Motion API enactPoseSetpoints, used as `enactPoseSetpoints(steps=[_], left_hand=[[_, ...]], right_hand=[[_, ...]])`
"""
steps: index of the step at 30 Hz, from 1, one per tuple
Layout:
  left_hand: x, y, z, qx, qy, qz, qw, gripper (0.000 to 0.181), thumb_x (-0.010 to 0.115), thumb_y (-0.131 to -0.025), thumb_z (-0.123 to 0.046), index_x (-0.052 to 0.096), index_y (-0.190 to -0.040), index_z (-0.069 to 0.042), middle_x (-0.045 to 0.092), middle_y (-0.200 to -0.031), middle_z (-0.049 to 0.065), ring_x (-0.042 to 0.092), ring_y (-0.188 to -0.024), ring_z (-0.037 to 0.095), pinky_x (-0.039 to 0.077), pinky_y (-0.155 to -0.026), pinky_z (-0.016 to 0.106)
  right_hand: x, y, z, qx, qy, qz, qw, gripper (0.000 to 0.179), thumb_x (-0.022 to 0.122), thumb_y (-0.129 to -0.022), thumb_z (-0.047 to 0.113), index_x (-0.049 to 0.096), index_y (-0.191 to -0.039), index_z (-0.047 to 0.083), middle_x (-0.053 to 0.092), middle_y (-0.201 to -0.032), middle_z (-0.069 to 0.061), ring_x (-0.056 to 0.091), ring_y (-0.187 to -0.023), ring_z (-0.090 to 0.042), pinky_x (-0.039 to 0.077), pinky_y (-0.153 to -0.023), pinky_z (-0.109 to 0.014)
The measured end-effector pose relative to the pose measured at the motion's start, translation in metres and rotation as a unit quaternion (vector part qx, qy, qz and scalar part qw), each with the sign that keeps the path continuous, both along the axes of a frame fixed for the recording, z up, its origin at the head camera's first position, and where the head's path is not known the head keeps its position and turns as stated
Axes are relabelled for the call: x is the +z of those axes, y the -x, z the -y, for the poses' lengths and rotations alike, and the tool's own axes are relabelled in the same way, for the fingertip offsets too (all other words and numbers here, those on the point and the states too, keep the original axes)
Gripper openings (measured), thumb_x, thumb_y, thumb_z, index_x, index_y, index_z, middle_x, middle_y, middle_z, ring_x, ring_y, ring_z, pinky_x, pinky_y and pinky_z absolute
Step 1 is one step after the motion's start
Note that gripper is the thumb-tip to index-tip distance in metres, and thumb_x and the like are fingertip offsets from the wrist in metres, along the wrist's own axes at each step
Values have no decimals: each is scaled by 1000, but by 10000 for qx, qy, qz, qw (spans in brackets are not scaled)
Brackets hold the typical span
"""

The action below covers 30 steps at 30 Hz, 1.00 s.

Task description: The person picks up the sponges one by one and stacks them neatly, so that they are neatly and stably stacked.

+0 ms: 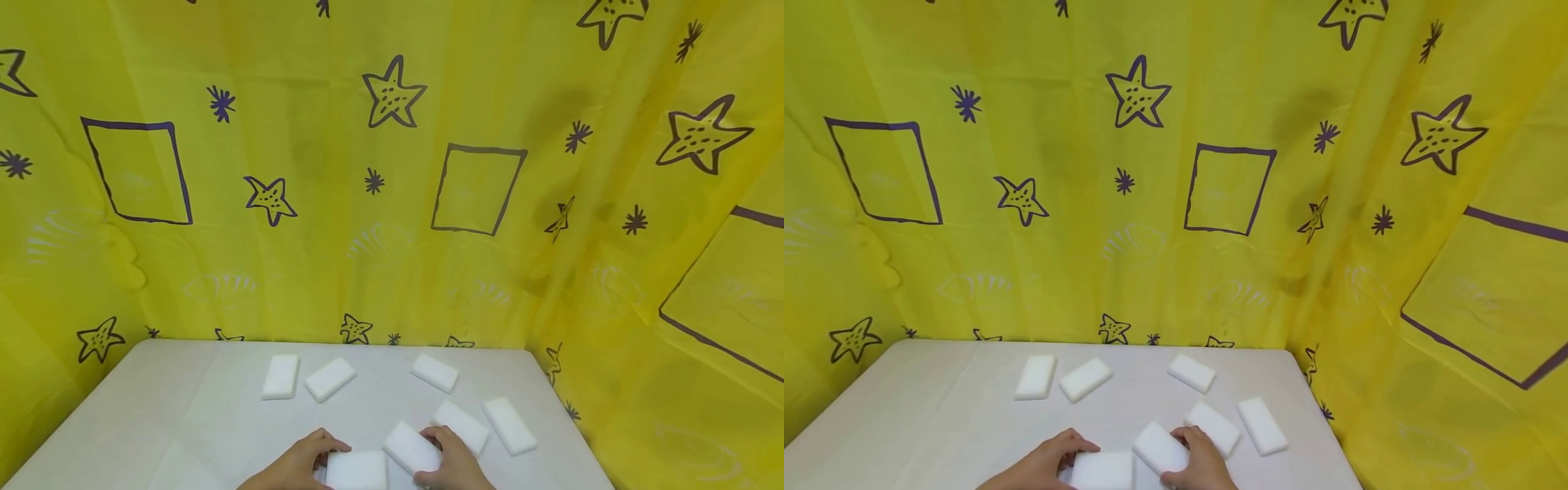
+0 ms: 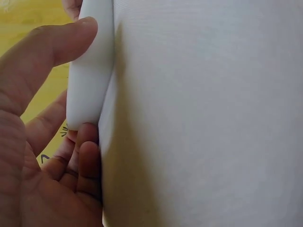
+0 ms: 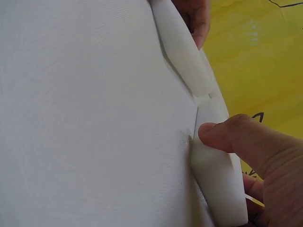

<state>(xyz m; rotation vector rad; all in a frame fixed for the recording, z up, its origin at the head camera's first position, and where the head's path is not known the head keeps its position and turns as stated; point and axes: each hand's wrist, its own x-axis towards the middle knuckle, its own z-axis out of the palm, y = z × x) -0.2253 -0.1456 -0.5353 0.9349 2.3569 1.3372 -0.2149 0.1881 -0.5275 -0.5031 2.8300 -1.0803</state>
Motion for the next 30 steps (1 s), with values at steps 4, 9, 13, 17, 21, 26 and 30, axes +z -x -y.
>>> enactPoseSetpoints(steps=[4, 9, 13, 17, 21, 26, 30], left_hand=[[-3, 0, 0, -37, -96, -121, 9999, 59, 84, -78, -32, 64, -126, -5, 50, -104, -6, 47, -86, -3, 47, -76, 20], [-5, 0, 1, -96, -113, -333, 9993, 59, 83, -79, -34, 63, -126, -5, 51, -106, -6, 47, -86, -4, 47, -75, 20], [-5, 0, 1, -57, -75, -335, 9994, 58, 83, -78, -34, 63, -126, -6, 51, -106, -7, 46, -85, -4, 46, -74, 20], [-6, 0, 2, -51, -59, -351, 9994, 58, 83, -79, -33, 63, -126, -7, 51, -106, -8, 45, -85, -4, 46, -73, 20], [-7, 0, 3, -68, -72, -421, 9991, 58, 83, -79, -33, 63, -126, -6, 51, -106, -9, 45, -85, -5, 45, -72, 19], [-6, 0, 3, -44, -87, -404, 9991, 57, 83, -79, -34, 62, -125, -7, 51, -105, -11, 44, -84, -4, 44, -71, 19], [-5, 0, 3, -33, -85, -305, 9995, 57, 83, -79, -33, 63, -125, -8, 51, -103, -11, 43, -83, -4, 43, -70, 19]], right_hand=[[0, -1, 0, -40, -123, -144, 9998, 63, 87, -67, 34, 61, -118, 6, 60, -116, -4, 59, -101, -24, 51, -84, -35], [0, -1, 0, -56, -87, -105, 9999, 64, 87, -67, 34, 61, -118, 6, 59, -114, -2, 58, -98, -20, 50, -83, -34], [1, 0, -1, 11, -45, -30, 10000, 64, 87, -67, 34, 60, -119, 6, 59, -112, -1, 58, -97, -18, 50, -82, -32], [2, 1, -1, 78, 24, 24, 10000, 65, 87, -67, 32, 60, -119, 4, 59, -110, 0, 56, -95, -14, 50, -81, -29], [4, 1, -1, 126, 91, 60, 9999, 64, 88, -66, 30, 60, -116, 4, 58, -105, 2, 54, -91, -10, 50, -78, -27], [7, 1, -1, 158, 212, 192, 9995, 60, 89, -66, 29, 60, -114, 6, 57, -103, 3, 53, -90, -8, 49, -78, -26], [9, 1, -1, 155, 264, 226, 9993, 60, 89, -66, 27, 60, -113, 5, 58, -103, 1, 54, -91, -10, 49, -79, -26]])
